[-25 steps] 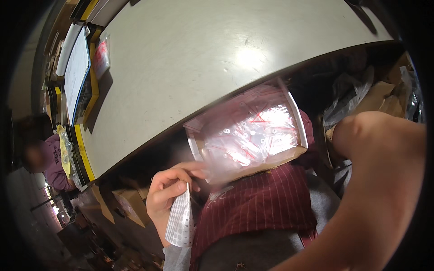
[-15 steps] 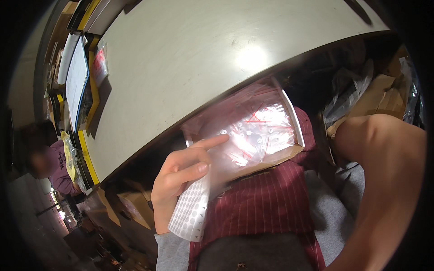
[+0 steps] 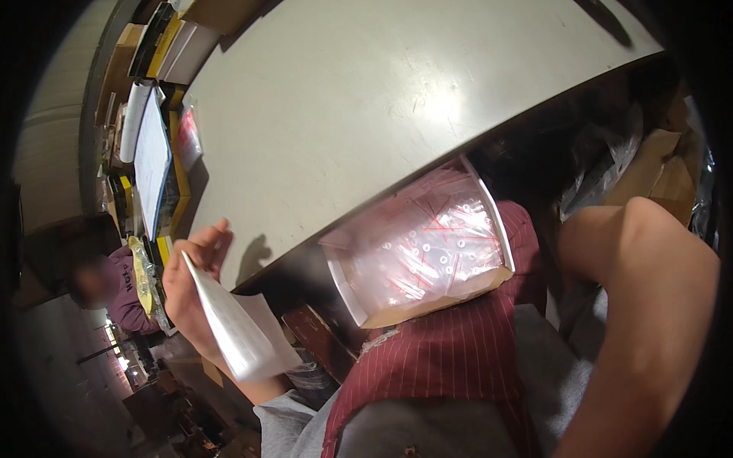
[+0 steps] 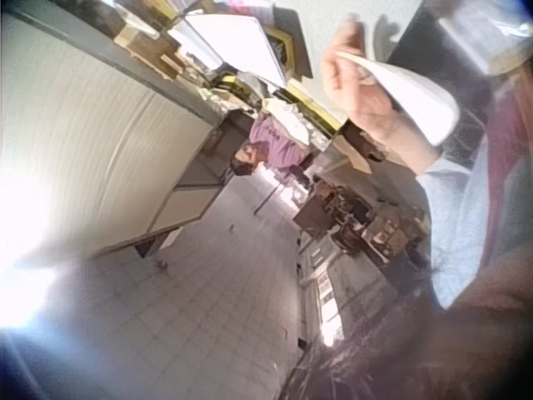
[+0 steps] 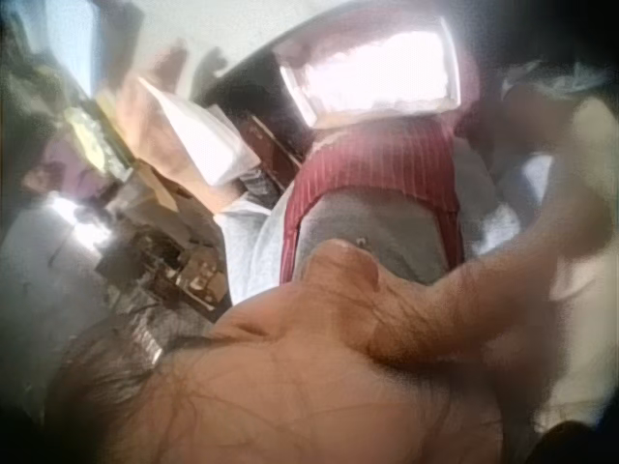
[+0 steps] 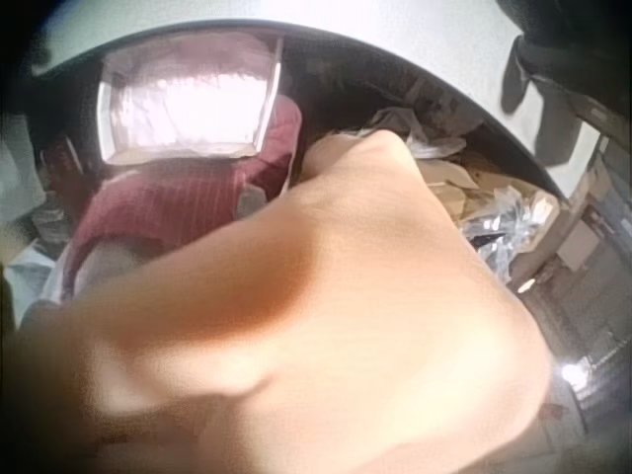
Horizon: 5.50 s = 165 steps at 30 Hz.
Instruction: The person places small items into clear plastic bags and seals them. They then affix small round stickers to the bags and place the finished packages into a cardboard box.
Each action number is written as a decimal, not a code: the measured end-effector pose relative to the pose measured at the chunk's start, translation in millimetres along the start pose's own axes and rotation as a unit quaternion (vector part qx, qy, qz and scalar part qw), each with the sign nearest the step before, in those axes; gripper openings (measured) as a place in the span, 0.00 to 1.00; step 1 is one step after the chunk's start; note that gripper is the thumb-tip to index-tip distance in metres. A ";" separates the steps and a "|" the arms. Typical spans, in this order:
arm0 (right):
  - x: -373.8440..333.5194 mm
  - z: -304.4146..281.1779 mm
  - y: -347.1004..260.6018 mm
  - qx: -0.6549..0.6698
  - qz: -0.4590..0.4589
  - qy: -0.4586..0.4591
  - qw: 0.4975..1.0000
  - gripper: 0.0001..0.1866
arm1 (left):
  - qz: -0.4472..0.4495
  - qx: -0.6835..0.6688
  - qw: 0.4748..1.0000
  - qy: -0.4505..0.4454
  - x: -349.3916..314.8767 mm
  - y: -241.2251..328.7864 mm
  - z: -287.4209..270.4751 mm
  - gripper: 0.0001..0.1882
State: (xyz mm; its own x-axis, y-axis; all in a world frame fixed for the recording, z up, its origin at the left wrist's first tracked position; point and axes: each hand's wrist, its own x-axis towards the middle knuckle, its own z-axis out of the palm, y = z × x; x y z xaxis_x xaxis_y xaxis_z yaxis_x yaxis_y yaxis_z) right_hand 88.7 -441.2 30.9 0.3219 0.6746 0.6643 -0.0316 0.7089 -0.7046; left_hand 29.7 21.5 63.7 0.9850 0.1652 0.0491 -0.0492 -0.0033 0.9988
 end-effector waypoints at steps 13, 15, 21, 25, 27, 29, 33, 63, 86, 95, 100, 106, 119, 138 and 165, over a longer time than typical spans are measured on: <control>7.1 -36.9 -0.5 -0.011 -0.031 -0.035 0.999 0.14 | 0.083 0.130 0.973 0.169 147.0 -59.2 -10.9 0.11; 11.5 -32.1 -9.2 -0.028 -0.028 -0.030 0.999 0.14 | 0.090 0.229 0.964 0.098 165.5 -59.2 -6.7 0.14; 30.6 -39.0 -10.6 -0.034 -0.020 -0.045 0.998 0.14 | 0.231 0.593 0.765 0.098 181.1 -71.4 1.3 0.15; 40.4 -35.5 -21.9 -0.058 -0.022 -0.054 0.997 0.14 | 0.279 0.641 0.707 0.112 192.5 -80.7 8.6 0.20; 47.2 -45.0 -11.9 -0.043 -0.009 -0.065 0.997 0.14 | 0.138 0.633 0.751 0.127 183.0 -82.1 1.3 0.23; 54.4 -50.4 -9.2 -0.035 -0.002 -0.072 0.997 0.14 | -0.010 0.621 0.776 0.108 175.8 -68.7 0.0 0.32; 80.3 -33.2 -18.4 -0.067 0.014 -0.073 0.995 0.14 | -0.047 0.608 0.789 0.079 186.9 -56.8 -0.9 0.36; 166.5 -26.7 1.5 -0.073 0.077 -0.131 0.986 0.15 | -0.010 0.569 0.820 0.060 187.2 -73.9 -19.3 0.37; 173.5 -23.3 -4.5 -0.100 0.051 -0.135 0.984 0.15 | 0.099 0.599 0.794 0.014 159.5 -69.9 17.5 0.31; 186.5 -29.0 -6.2 -0.109 0.052 -0.142 0.983 0.16 | 0.127 0.618 0.776 0.005 153.9 -71.9 21.9 0.32; 210.0 -33.7 0.7 -0.105 0.052 -0.159 0.980 0.16 | 0.176 0.640 0.747 0.029 154.5 -80.9 19.1 0.32; 259.8 -36.4 31.6 -0.162 0.121 -0.103 0.974 0.16 | 0.119 0.621 0.775 0.021 153.6 -77.9 10.2 0.32; 213.9 -54.4 188.3 -0.710 0.221 -0.152 0.651 0.48 | 0.038 0.605 0.775 0.178 170.9 -64.7 -1.8 0.43; 226.6 -143.3 194.0 -0.664 0.235 0.040 0.708 0.21 | 0.010 0.543 0.836 0.075 176.5 -79.1 -15.9 0.38; 240.4 -173.4 145.8 -0.546 0.383 0.130 0.734 0.50 | -0.077 0.413 0.904 0.074 174.9 -46.6 -45.4 0.24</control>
State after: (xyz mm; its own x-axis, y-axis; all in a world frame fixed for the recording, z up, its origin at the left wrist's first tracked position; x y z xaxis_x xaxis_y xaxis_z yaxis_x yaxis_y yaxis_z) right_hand 325.5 -211.3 44.6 0.7790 0.6270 -0.0004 0.4343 -0.5400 -0.7210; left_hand 196.8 95.3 25.5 0.9336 0.3570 -0.0308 0.2875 -0.6949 0.6591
